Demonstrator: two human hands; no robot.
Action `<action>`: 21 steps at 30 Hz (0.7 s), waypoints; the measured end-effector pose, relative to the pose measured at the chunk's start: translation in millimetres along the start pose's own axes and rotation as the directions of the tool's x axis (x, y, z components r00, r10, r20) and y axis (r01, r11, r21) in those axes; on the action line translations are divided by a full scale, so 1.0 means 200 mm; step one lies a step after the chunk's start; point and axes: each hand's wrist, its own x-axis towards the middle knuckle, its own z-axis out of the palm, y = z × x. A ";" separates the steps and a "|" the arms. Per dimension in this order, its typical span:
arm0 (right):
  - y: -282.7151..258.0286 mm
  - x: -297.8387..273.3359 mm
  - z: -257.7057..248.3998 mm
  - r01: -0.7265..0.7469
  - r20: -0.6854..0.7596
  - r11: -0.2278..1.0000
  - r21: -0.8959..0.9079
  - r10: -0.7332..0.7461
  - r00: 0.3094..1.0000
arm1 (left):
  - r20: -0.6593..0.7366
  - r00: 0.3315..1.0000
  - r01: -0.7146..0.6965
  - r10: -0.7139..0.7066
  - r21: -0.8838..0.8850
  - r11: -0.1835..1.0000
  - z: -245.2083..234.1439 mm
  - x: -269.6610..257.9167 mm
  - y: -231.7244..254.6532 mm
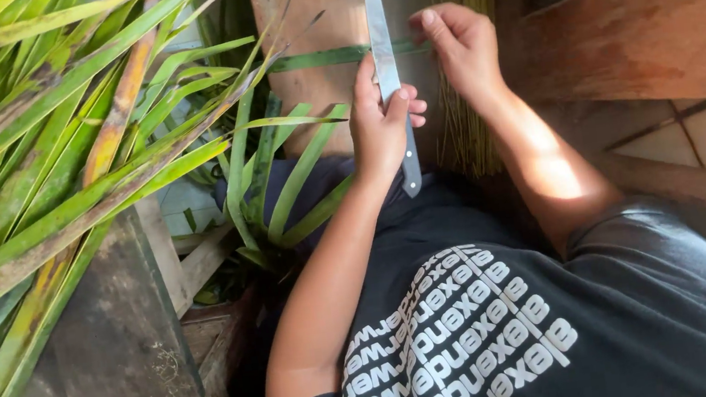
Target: Stripping the midrib from palm leaves using a knife
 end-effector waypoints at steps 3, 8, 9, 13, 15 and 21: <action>-0.12 -0.03 0.11 -0.105 0.181 0.914 0.391 0.035 0.983 | -0.035 0.999 -0.038 0.039 0.032 0.999 -0.06 -0.07 0.06; -0.30 -0.09 0.23 -0.229 0.334 0.852 0.470 0.069 0.940 | -0.092 0.978 -0.176 0.187 0.117 0.977 -0.17 -0.21 0.14; -0.30 -0.10 0.28 -0.224 0.357 0.854 0.469 0.048 0.933 | -0.119 0.972 -0.188 0.201 0.113 0.976 -0.20 -0.23 0.15; -0.37 -0.14 0.44 -0.182 0.404 0.868 0.462 -0.023 0.914 | -0.264 0.932 -0.214 0.249 0.154 0.965 -0.30 -0.35 0.18; -0.45 -0.19 0.53 -0.172 0.484 0.879 0.445 -0.075 0.872 | -0.359 0.884 -0.231 0.299 0.222 0.947 -0.38 -0.43 0.19; -0.57 -0.33 0.81 -0.111 0.691 0.898 0.426 -0.244 0.681 | -0.645 0.476 -0.003 0.598 0.679 0.734 -0.74 -0.65 0.10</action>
